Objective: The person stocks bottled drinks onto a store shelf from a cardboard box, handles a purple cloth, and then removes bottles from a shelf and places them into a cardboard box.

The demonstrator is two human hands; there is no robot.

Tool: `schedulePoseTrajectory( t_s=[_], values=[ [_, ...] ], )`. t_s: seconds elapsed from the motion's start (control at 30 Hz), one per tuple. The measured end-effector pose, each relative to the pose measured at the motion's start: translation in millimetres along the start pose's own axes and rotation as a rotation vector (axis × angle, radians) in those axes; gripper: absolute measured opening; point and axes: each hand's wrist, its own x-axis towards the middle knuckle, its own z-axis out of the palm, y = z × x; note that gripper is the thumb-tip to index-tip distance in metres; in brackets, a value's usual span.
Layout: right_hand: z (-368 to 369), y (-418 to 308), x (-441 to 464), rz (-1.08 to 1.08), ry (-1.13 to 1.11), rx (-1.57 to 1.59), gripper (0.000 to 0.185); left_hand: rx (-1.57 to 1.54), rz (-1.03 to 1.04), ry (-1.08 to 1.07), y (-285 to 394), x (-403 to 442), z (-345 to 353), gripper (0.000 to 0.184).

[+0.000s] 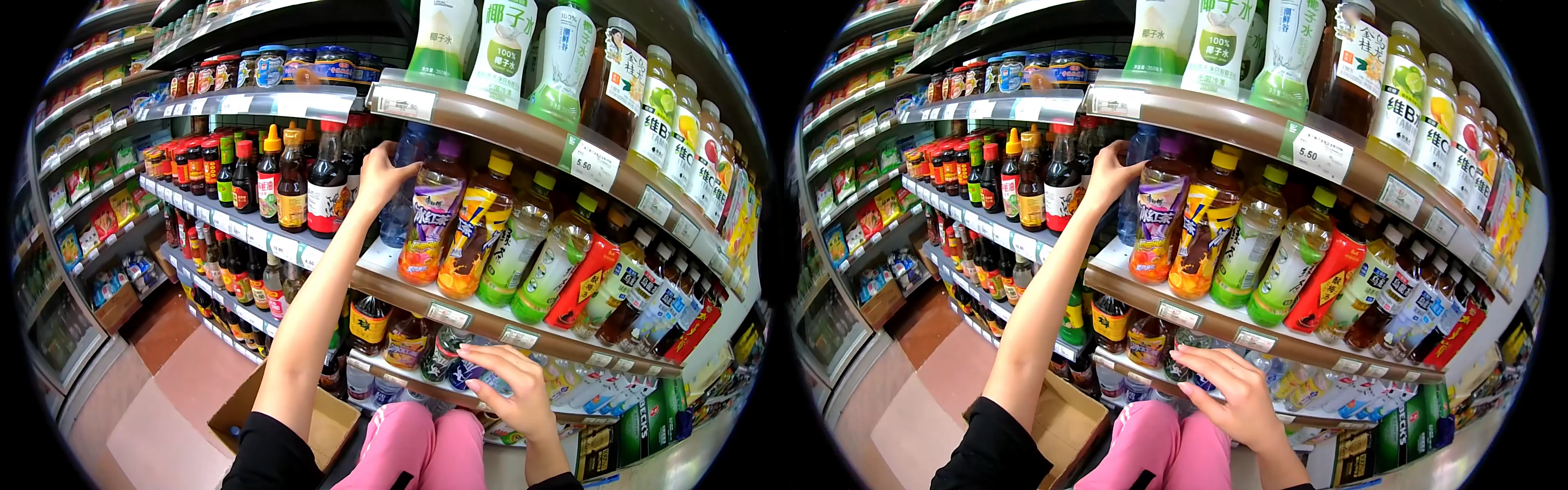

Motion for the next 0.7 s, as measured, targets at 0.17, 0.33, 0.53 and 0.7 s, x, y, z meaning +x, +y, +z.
schedulePoseTrajectory(
  t_s=[0.17,0.33,0.53,0.7],
  values=[
    [3,-3,0,0.006,-0.005,0.011,0.035,0.074,0.025,0.075,18,-21,-14,0.053],
    [5,-10,16,-0.051,0.030,-0.006,0.034,0.005,0.159,0.127,37,-52,-35,0.044],
    [27,-16,113,-0.185,0.287,-0.104,0.039,-0.055,0.212,0.202,47,-88,-37,0.054],
    [45,-10,182,-0.177,0.412,-0.437,0.052,0.060,0.255,0.271,54,-111,-35,0.052]
  ],
)
